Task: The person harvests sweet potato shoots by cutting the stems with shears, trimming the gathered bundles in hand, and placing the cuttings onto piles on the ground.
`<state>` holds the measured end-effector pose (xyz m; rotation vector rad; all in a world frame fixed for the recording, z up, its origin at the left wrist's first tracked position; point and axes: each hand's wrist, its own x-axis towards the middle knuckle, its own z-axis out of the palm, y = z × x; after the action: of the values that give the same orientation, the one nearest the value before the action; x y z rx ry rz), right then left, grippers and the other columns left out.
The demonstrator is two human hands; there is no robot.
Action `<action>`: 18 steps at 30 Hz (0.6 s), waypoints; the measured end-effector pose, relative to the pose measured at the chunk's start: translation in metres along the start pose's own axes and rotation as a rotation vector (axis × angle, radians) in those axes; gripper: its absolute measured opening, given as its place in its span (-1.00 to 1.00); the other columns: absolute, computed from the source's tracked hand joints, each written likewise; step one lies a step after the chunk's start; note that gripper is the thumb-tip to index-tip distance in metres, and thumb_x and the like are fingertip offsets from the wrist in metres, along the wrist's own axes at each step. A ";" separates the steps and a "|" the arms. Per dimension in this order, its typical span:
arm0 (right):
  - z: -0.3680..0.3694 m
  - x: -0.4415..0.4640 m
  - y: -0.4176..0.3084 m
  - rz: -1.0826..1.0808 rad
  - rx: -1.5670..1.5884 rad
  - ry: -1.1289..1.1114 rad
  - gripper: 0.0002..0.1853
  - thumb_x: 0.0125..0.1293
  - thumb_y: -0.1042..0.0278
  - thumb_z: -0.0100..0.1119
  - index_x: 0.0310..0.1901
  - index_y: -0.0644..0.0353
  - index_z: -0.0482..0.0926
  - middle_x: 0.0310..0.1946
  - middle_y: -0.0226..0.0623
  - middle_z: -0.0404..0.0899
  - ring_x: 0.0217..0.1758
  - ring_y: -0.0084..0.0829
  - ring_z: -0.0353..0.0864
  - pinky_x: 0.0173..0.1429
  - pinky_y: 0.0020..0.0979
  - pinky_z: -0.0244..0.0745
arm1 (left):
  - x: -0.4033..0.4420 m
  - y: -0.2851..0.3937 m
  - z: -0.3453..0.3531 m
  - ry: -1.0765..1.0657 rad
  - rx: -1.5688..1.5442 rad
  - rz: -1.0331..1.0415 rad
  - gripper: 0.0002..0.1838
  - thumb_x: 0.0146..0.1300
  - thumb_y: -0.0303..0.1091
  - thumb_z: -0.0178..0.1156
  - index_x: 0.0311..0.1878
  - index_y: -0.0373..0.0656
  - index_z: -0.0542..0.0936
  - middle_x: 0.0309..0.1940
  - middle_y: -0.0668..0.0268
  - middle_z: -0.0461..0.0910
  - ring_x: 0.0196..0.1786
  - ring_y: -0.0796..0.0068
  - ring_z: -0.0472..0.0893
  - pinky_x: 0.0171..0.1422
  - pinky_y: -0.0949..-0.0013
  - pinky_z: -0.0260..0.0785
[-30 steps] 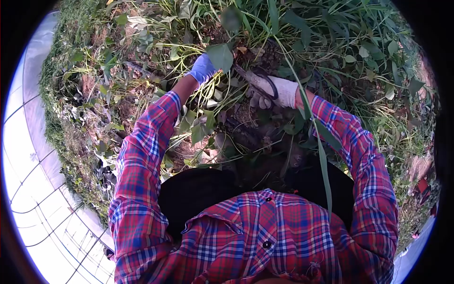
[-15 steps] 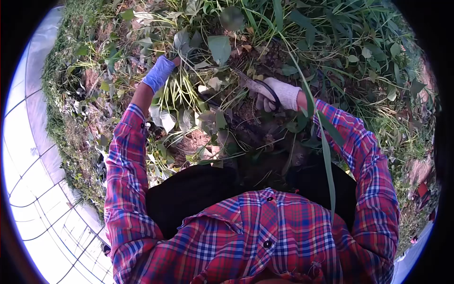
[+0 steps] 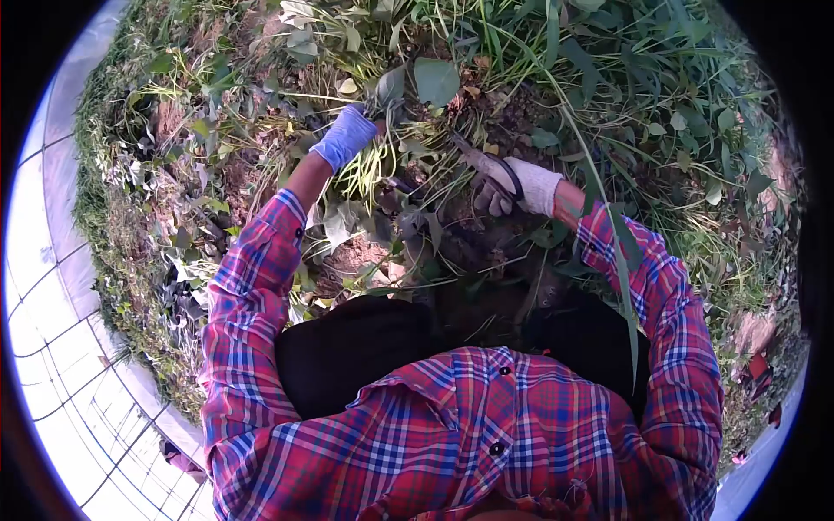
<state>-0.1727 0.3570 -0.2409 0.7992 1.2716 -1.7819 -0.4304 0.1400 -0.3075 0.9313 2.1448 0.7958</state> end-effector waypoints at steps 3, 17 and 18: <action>0.009 0.002 -0.004 -0.048 0.156 -0.031 -0.14 0.15 -0.48 -0.11 -0.06 0.41 0.35 -0.44 -0.09 0.60 -0.56 -0.46 0.55 -0.55 -0.53 0.34 | 0.000 0.082 0.007 -0.083 0.207 -0.079 -0.64 0.00 -0.21 0.28 -0.22 -0.31 0.59 -0.38 -0.07 0.60 -0.30 0.02 0.60 -0.13 0.21 0.43; 0.013 0.016 -0.003 -0.064 0.070 0.066 -0.21 0.19 -0.45 -0.14 -0.06 0.30 0.38 -0.49 -0.24 0.57 -0.56 -0.53 0.53 -0.55 -0.59 0.32 | 0.030 0.066 0.048 -0.276 0.413 -0.022 -0.65 -0.06 -0.23 0.27 -0.24 -0.29 0.61 -0.35 -0.09 0.60 -0.24 -0.05 0.61 -0.11 0.12 0.45; 0.013 0.016 -0.005 -0.063 0.023 0.085 -0.23 0.20 -0.44 -0.13 -0.09 0.30 0.40 -0.55 -0.28 0.55 -0.58 -0.55 0.51 -0.56 -0.59 0.31 | 0.029 0.069 0.047 -0.266 0.410 -0.046 -0.66 -0.06 -0.23 0.27 -0.25 -0.29 0.61 -0.35 -0.09 0.60 -0.24 -0.05 0.61 -0.11 0.12 0.45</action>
<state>-0.1854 0.3419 -0.2477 0.8650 1.3469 -1.8326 -0.3840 0.2142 -0.2945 1.1163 2.1165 0.1912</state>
